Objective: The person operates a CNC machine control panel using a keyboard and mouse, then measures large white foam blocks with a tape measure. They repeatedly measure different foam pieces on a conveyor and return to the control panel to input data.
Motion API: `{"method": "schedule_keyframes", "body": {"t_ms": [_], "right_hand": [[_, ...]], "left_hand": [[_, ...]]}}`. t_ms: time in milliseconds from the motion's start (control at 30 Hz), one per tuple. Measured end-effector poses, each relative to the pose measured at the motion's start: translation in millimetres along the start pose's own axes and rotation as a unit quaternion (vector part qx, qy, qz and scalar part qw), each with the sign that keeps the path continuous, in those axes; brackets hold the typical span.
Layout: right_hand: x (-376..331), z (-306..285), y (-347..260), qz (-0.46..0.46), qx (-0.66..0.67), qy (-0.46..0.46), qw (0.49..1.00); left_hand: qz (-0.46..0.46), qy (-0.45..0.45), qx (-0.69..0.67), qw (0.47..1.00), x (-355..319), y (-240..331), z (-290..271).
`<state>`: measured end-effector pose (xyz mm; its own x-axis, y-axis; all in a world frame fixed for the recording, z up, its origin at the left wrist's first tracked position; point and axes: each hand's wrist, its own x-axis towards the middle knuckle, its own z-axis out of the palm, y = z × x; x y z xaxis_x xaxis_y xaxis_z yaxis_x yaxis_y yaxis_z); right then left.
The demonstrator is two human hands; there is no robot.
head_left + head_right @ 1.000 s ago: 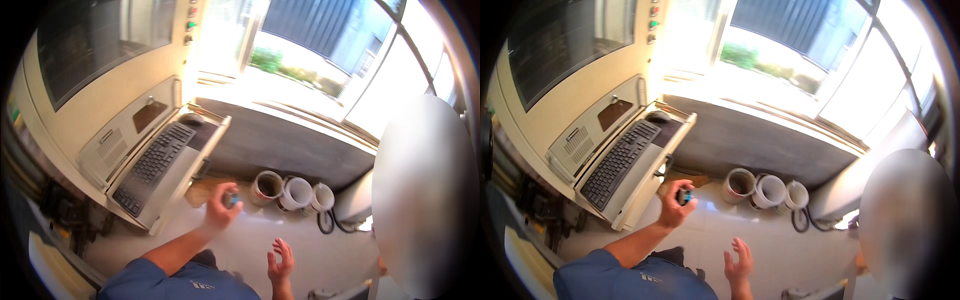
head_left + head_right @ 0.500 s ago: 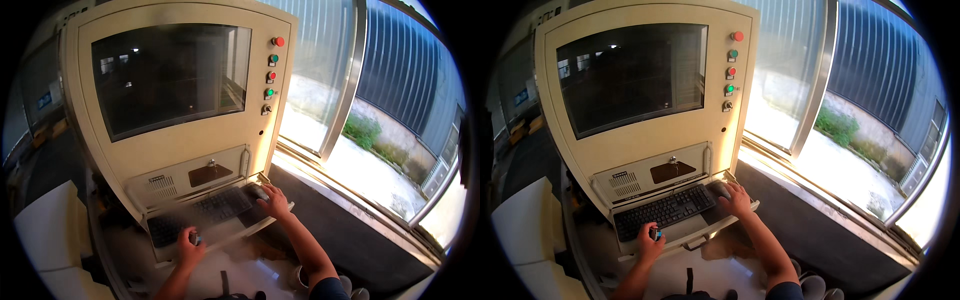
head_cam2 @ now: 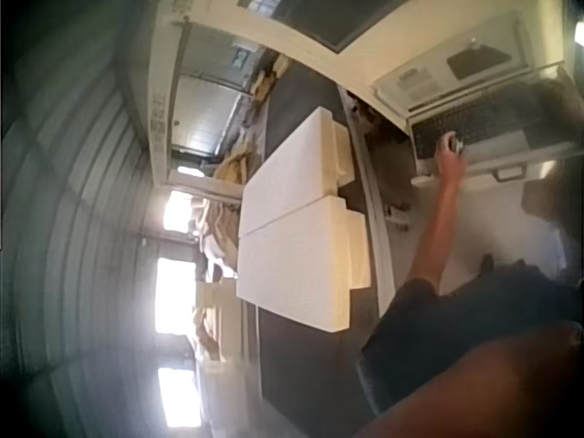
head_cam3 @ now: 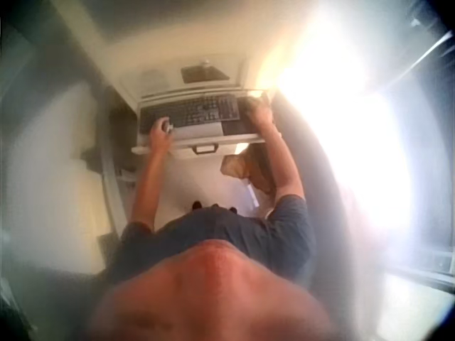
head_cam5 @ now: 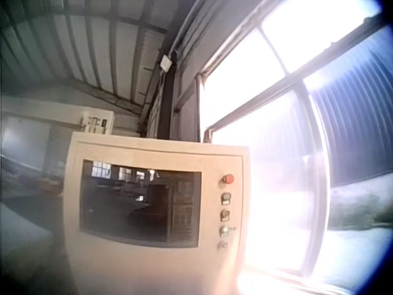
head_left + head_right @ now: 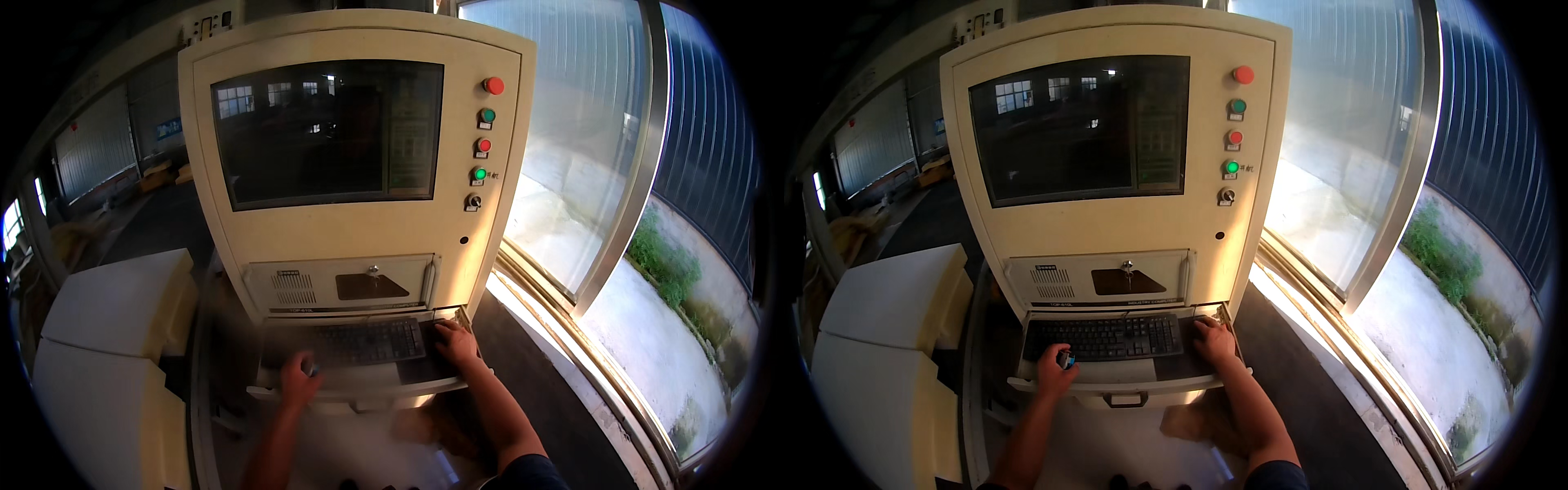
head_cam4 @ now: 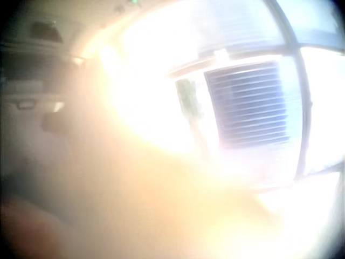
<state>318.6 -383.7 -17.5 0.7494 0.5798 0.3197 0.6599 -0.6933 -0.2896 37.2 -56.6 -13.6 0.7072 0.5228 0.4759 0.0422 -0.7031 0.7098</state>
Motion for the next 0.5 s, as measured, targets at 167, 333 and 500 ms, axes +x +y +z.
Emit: {"method": "schedule_keyframes", "body": {"t_ms": [167,333,500], "right_hand": [[-4,-1,1,-0.011,-0.002,0.007,1.0],[-3,2,4,-0.003,-0.008,-0.001,1.0],[-4,5,8,-0.017,-0.002,0.002,1.0]], "left_hand": [[0.01,0.025,-0.003,1.0,0,-6,5],[0.053,0.019,0.011,0.998,2,-13,7],[0.06,0.013,0.003,0.998,2,-11,7]]}}
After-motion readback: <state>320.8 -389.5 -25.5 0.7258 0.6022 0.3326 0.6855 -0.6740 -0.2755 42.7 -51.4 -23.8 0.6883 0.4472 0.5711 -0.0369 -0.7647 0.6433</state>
